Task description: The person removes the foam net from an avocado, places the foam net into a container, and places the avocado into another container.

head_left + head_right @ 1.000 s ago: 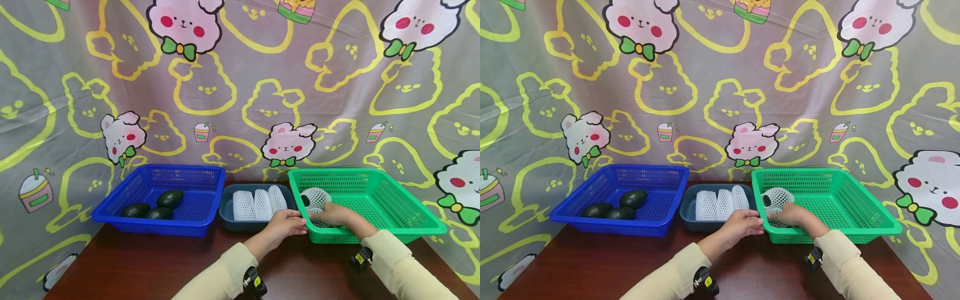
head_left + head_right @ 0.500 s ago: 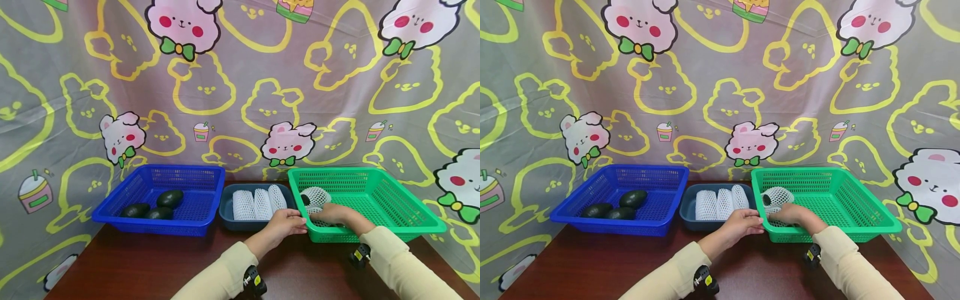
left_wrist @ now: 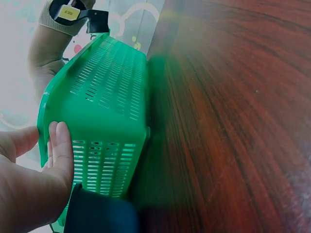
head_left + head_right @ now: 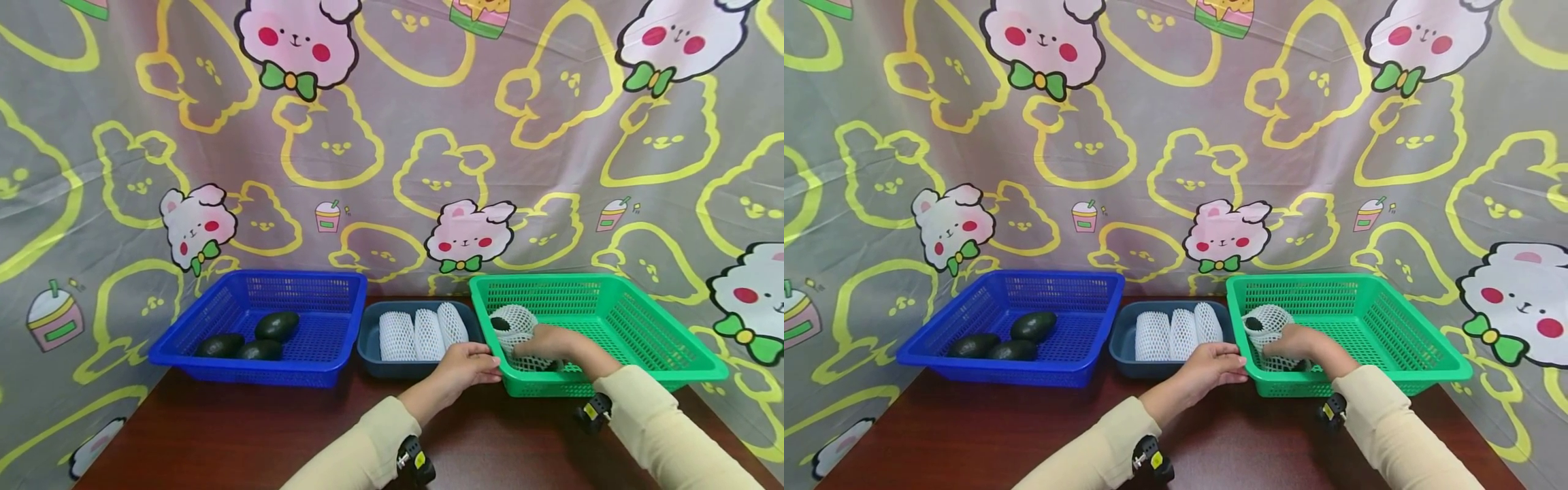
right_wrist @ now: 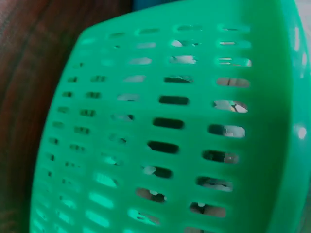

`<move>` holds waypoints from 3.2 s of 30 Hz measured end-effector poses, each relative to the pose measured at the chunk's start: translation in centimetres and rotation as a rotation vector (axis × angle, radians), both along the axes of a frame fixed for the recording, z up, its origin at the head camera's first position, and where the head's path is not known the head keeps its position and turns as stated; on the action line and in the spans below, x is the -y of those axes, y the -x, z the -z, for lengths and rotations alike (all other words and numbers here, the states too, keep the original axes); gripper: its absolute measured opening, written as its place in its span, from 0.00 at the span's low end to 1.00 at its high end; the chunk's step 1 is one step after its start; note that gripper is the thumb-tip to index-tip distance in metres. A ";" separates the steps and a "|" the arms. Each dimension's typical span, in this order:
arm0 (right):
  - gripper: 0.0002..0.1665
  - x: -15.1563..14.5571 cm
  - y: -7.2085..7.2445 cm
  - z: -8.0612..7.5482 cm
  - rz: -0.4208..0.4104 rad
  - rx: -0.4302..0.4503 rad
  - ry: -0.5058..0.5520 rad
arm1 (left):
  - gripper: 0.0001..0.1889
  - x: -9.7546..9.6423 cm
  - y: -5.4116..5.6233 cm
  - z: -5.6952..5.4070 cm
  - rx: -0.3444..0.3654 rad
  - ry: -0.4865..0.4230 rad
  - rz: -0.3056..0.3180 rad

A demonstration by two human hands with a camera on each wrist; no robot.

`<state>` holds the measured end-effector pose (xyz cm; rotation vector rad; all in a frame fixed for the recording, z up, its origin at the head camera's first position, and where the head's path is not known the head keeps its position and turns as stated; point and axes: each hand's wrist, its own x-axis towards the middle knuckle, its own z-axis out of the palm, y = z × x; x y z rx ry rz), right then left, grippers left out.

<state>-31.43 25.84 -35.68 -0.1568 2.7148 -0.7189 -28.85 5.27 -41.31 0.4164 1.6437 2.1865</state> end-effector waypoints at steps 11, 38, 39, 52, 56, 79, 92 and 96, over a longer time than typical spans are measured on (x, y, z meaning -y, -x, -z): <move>0.25 -0.3 -0.6 -2.3 -0.061 -0.069 -0.108 | 0.12 0.1 -0.1 0.0 0.000 0.003 0.004; 0.43 0.5 -3.9 -7.8 -0.044 -0.321 -0.124 | 0.12 0.0 -0.2 -0.1 0.010 -0.010 0.003; 0.43 0.7 -4.1 -7.9 -0.041 -0.333 -0.118 | 0.12 0.0 -0.2 -0.2 0.012 -0.009 0.005; 0.47 3.2 -7.1 -7.2 -0.058 -0.517 0.008 | 0.17 2.6 -0.5 -0.4 -0.001 0.051 0.046; 0.44 4.1 -7.7 -6.2 -0.088 -0.580 0.048 | 0.18 4.4 -0.8 -0.3 -0.024 0.077 0.058; 0.46 8.3 -9.2 -1.4 -0.260 -0.688 0.094 | 0.15 13.4 -2.7 -0.7 -0.399 0.349 -0.015; 0.45 9.9 -8.6 0.8 -0.388 -0.591 0.102 | 0.13 16.8 -3.3 0.1 -0.593 0.485 -0.102; 0.45 10.5 -8.4 1.5 -0.435 -0.559 0.096 | 0.13 17.6 -3.6 0.2 -0.601 0.533 -0.119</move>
